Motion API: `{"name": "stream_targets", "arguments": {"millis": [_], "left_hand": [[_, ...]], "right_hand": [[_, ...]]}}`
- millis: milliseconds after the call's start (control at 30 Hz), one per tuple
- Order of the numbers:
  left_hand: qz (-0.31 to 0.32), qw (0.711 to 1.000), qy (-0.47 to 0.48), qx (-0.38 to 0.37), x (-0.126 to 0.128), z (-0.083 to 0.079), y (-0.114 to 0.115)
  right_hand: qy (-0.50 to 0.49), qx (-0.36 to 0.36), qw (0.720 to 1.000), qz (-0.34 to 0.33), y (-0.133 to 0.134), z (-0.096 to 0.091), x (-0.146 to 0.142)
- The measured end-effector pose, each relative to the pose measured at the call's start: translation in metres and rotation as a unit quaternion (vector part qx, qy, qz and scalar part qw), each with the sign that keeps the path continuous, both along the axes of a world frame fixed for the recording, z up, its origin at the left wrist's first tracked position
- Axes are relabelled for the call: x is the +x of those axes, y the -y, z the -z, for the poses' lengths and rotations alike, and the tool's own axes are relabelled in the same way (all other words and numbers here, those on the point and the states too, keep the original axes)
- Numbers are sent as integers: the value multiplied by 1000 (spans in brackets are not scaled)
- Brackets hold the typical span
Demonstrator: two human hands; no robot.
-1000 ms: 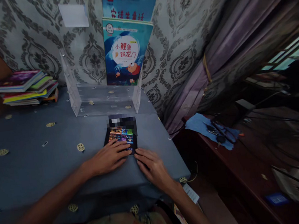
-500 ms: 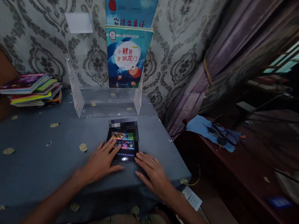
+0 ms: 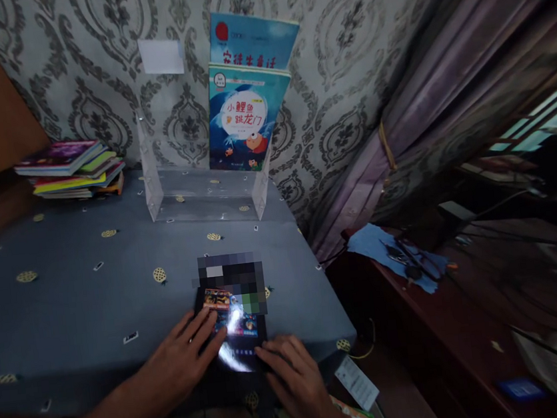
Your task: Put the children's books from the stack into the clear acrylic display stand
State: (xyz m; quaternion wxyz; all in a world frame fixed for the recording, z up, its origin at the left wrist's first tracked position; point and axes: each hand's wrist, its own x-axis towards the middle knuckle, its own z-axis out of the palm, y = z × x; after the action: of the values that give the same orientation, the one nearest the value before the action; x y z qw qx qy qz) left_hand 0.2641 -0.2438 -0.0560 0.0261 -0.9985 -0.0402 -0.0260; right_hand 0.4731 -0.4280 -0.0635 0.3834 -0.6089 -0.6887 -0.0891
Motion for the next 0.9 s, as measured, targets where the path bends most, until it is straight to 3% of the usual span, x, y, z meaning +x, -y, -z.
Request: {"name": "stream_targets", "arguments": {"millis": [100,200,300,400,467,533,633,700,767,833,900], "left_hand": [[28,995,82,-46,-5,-18,-10],[41,967,206,-147,-5,-47,-22],[-25,901,323,-290,9,-75,-34],[-117,808,371,-442,39,-92,-52],[-151,743,408,-509,62,-95,-69],[-135,689,428,-569,84,-90,-88],[-137,643,419,-627,109,-73,-117],[-159,634,416,-632,119,-59,-134],[-181,651,396,-622,122,-44,-148],[-212,725,339,-561,119,-32,-160],[-243,807,275,-463,112,-24,-169]], "right_hand": [[-15,1,999,-31,-3,-12,8],[-51,-2,998,-33,-15,-28,21],[-82,-7,996,-37,-40,-40,35],[-148,-45,988,-19,-75,-42,48],[-213,-43,976,11,-98,-40,55],[-287,-47,956,26,-120,-39,62],[-397,-56,916,-8,-147,-37,73],[-457,-68,887,-18,-161,-33,80],[-489,-89,868,-1,-172,-27,86],[-467,-113,877,27,-178,-20,92],[-369,-127,919,61,-181,-14,97]]}}
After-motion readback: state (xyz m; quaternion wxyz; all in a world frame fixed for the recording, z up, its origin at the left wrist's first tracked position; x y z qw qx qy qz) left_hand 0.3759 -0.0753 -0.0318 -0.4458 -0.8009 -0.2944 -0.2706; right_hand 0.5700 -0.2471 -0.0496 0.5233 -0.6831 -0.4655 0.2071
